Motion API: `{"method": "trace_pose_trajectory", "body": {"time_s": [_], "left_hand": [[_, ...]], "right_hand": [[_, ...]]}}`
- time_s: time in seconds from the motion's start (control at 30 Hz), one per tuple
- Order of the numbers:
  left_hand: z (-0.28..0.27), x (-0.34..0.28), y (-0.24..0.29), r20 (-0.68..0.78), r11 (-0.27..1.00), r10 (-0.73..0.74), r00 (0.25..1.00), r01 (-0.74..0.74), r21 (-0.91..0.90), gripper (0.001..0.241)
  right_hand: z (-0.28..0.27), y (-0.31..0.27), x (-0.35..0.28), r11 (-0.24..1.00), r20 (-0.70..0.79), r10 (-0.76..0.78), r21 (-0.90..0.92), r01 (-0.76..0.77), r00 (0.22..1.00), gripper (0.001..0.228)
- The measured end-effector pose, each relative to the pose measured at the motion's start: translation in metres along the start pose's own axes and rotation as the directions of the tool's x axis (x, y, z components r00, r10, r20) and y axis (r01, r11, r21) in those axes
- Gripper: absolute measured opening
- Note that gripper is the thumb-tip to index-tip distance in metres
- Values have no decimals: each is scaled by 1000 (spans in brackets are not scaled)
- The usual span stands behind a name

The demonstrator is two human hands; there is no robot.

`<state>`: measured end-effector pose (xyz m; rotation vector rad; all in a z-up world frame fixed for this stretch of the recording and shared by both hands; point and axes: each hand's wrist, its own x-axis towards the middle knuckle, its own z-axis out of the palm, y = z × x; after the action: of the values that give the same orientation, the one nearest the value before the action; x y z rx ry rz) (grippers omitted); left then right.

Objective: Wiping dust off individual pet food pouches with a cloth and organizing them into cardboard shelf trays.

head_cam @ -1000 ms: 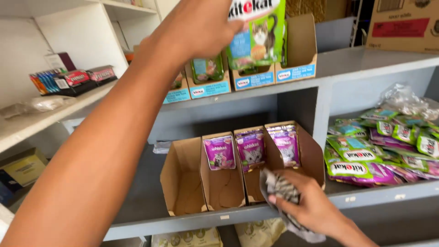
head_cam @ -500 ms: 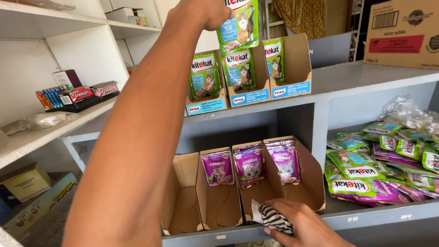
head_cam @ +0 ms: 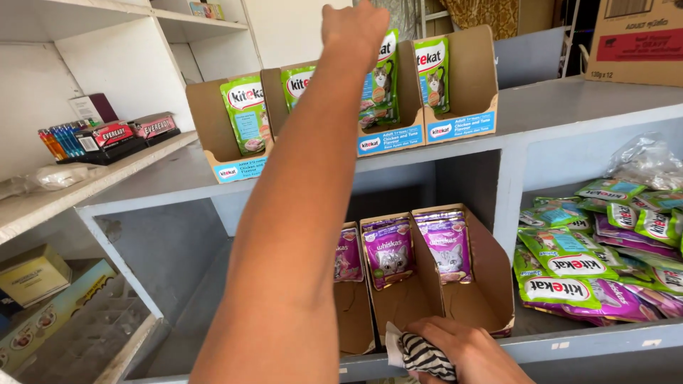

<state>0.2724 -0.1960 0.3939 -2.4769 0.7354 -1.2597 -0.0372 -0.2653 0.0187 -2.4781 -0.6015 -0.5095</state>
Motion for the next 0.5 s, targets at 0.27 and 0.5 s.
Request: {"method": "trace_pose_trajectory", "body": {"time_s": [0.27,0.5], "left_hand": [[-5,-11,32,79,968,-99,992,78,238,23],[-21,-48,54,120,919,-194,974,138,368,74]], "right_hand": [[9,5,0,999,21,5,-34,-5,1000,58],[15,14,-4,999,35,-7,-47,8,999,43]]}}
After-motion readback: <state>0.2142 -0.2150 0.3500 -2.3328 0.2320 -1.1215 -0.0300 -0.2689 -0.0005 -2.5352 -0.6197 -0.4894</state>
